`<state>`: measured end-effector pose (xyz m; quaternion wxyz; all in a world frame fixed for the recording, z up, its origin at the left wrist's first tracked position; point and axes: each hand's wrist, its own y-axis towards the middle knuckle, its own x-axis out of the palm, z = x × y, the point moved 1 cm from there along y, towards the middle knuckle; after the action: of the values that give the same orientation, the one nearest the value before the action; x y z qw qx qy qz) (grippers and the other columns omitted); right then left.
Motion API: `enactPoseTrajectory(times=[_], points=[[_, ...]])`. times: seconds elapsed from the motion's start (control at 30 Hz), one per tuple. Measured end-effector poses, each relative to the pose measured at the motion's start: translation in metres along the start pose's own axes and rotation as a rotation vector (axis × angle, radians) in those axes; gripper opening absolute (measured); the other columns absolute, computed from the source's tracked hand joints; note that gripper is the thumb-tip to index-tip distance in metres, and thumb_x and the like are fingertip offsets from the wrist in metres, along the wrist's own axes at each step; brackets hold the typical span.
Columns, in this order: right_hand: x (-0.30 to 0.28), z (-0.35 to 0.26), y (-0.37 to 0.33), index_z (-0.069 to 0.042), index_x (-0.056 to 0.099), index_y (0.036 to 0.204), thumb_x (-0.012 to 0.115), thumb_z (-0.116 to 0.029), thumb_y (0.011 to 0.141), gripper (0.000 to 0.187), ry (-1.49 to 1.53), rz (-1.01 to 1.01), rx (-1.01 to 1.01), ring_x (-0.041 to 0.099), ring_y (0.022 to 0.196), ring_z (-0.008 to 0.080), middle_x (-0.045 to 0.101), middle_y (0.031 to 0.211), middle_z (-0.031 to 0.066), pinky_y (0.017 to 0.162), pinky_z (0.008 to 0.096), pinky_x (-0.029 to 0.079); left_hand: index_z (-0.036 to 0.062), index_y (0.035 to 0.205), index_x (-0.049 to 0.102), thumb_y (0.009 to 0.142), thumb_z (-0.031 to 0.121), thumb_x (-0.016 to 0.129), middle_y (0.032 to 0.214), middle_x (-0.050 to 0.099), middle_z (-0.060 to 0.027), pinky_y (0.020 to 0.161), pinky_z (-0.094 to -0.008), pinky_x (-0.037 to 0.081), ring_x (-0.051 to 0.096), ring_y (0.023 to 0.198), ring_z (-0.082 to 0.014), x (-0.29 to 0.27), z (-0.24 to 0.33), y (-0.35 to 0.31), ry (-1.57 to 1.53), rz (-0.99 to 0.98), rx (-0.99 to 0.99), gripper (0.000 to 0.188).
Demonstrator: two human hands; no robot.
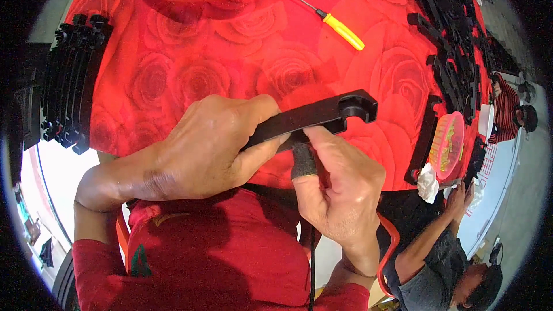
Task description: The person applies adhesive foam strips onto a black plastic component by hand and presses them into place using a yellow-handled screwdriver.
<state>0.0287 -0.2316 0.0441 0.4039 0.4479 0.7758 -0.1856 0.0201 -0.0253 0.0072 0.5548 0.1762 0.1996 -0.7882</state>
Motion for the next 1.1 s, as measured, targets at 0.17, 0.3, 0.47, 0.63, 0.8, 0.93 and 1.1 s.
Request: enactPoseTrajectory(times=[0.17,0.3,0.47,0.63,0.8,0.93,1.1], points=[[-0.002,0.006,-0.006,0.006,0.070,0.116,0.073,0.003,0.083,0.033,0.200,0.031,0.169,0.060,0.070,0.0097,0.067,0.081,0.0076,0.064,0.0243,0.049,0.0008,0.099,0.064,0.097,0.024,0.071,0.075,0.065,-0.0247,0.061,-0.0527,0.050,0.067,0.073,-0.0469,0.003,0.000,0.002,-0.014,-0.001,0.012,0.024],[0.003,0.011,-0.007,0.006,0.071,0.115,0.073,0.003,0.082,0.033,0.250,0.058,0.205,0.054,0.069,0.0056,0.060,0.077,0.0014,0.061,0.0215,0.045,0.0014,0.098,0.065,0.097,0.025,0.071,0.074,0.065,-0.0246,0.061,-0.0529,0.050,0.067,0.073,-0.0469,0.005,-0.001,0.005,0.008,0.027,0.020,0.024],[0.009,0.014,-0.008,0.004,0.071,0.114,0.072,0.004,0.080,0.033,0.275,0.104,0.252,0.051,0.066,0.0034,0.059,0.075,-0.0001,0.058,0.0200,0.040,0.0009,0.098,0.064,0.098,0.024,0.071,0.075,0.066,-0.0245,0.061,-0.0530,0.050,0.068,0.073,-0.0468,0.012,-0.005,0.007,0.035,0.035,0.038,0.024],[0.014,0.014,-0.002,0.002,0.072,0.113,0.072,0.004,0.079,0.034,0.212,0.148,0.269,0.049,0.063,0.0017,0.061,0.073,0.0002,0.054,0.0201,0.038,0.0011,0.096,0.061,0.098,0.023,0.069,0.075,0.066,-0.0238,0.061,-0.0531,0.051,0.068,0.073,-0.0466,0.016,-0.007,0.012,0.087,0.082,0.032,0.024],[0.021,0.013,0.003,0.002,0.072,0.113,0.073,0.004,0.079,0.034,0.184,0.213,0.264,0.048,0.061,0.0001,0.062,0.072,-0.0003,0.053,0.0200,0.037,0.0005,0.094,0.058,0.099,0.022,0.068,0.074,0.066,-0.0243,0.059,-0.0537,0.051,0.068,0.072,-0.0465,0.021,-0.009,0.016,0.116,0.145,0.078,0.024],[0.026,0.012,0.006,0.003,0.072,0.111,0.071,0.006,0.081,0.030,0.298,0.222,0.349,0.048,0.065,-0.0012,0.061,0.075,-0.0046,0.055,0.0184,0.038,0.0008,0.094,0.057,0.099,0.020,0.068,0.072,0.065,-0.0243,0.058,-0.0534,0.051,0.068,0.071,-0.0461,0.021,-0.010,0.016,0.136,0.151,0.081,0.023],[0.026,0.015,0.016,0.002,0.071,0.106,0.068,0.009,0.085,0.022,0.583,0.286,0.380,0.050,0.070,-0.0015,0.059,0.080,-0.0086,0.060,0.0168,0.038,0.0027,0.093,0.055,0.098,0.019,0.069,0.073,0.065,-0.0228,0.056,-0.0527,0.050,0.068,0.070,-0.0453,0.019,-0.006,0.015,0.181,0.170,0.083,0.021]])
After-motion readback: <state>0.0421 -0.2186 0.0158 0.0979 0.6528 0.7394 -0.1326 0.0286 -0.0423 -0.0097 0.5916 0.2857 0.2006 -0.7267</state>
